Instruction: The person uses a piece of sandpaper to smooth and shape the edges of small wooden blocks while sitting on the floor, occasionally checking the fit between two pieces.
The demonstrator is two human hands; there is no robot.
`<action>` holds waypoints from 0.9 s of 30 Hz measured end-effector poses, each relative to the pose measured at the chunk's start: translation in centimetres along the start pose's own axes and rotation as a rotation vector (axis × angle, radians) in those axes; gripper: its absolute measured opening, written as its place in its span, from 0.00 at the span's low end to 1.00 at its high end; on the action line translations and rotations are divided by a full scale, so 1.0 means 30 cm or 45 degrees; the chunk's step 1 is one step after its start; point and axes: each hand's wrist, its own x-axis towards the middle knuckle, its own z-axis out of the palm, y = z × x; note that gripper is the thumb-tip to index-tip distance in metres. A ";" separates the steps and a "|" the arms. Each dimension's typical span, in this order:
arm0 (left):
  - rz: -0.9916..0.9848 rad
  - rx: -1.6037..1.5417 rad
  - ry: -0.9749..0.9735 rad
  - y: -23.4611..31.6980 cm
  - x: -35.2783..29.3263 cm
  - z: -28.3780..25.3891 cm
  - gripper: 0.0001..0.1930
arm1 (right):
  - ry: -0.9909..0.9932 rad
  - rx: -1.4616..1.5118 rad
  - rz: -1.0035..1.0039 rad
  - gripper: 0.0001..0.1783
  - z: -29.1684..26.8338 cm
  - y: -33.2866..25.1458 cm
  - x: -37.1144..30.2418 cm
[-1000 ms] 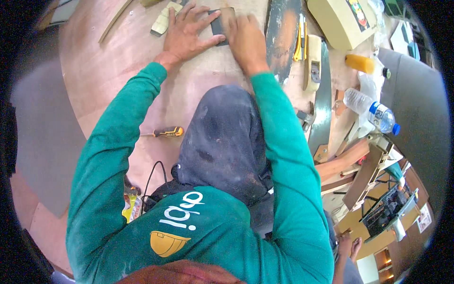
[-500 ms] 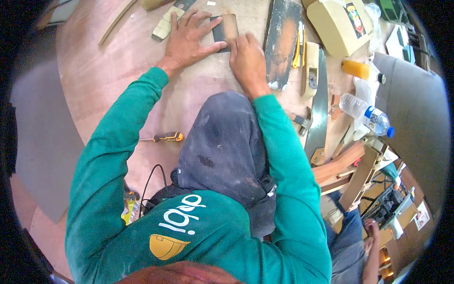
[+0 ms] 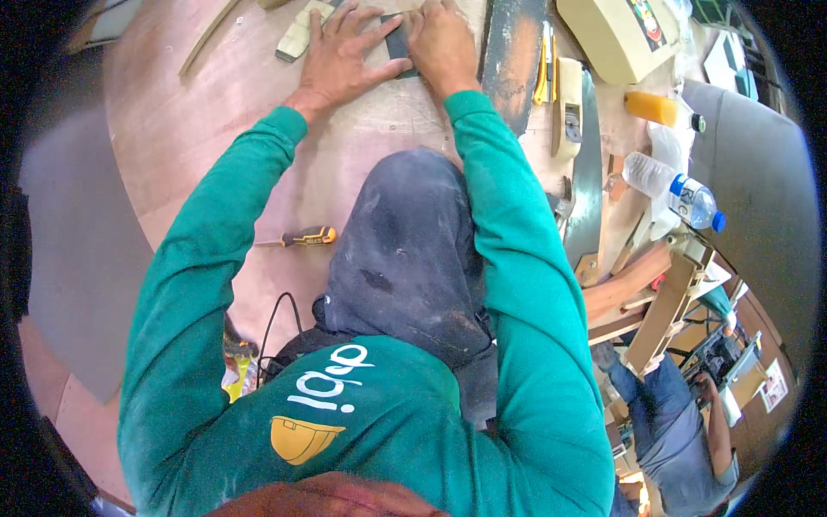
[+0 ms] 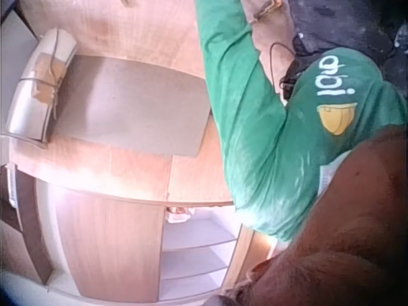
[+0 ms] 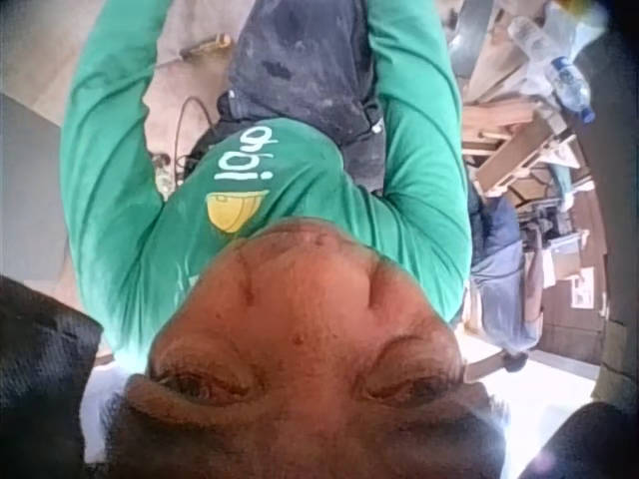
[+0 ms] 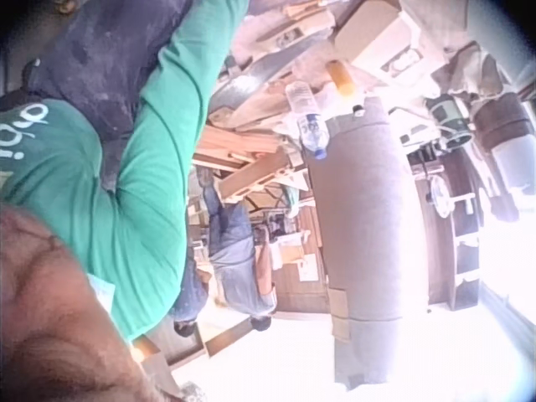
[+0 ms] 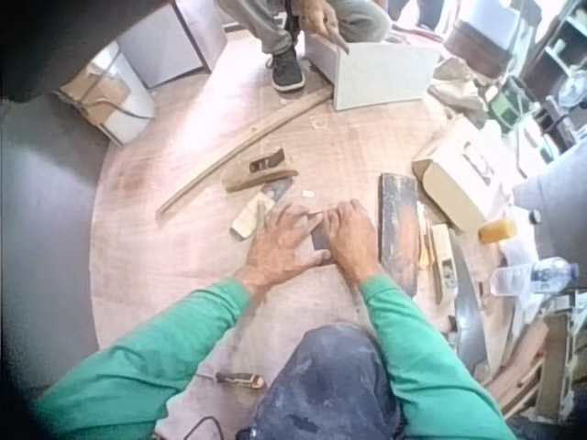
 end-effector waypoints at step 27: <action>-0.022 -0.027 -0.021 -0.021 -0.030 -0.015 0.39 | -0.156 0.126 -0.013 0.14 -0.054 -0.023 -0.233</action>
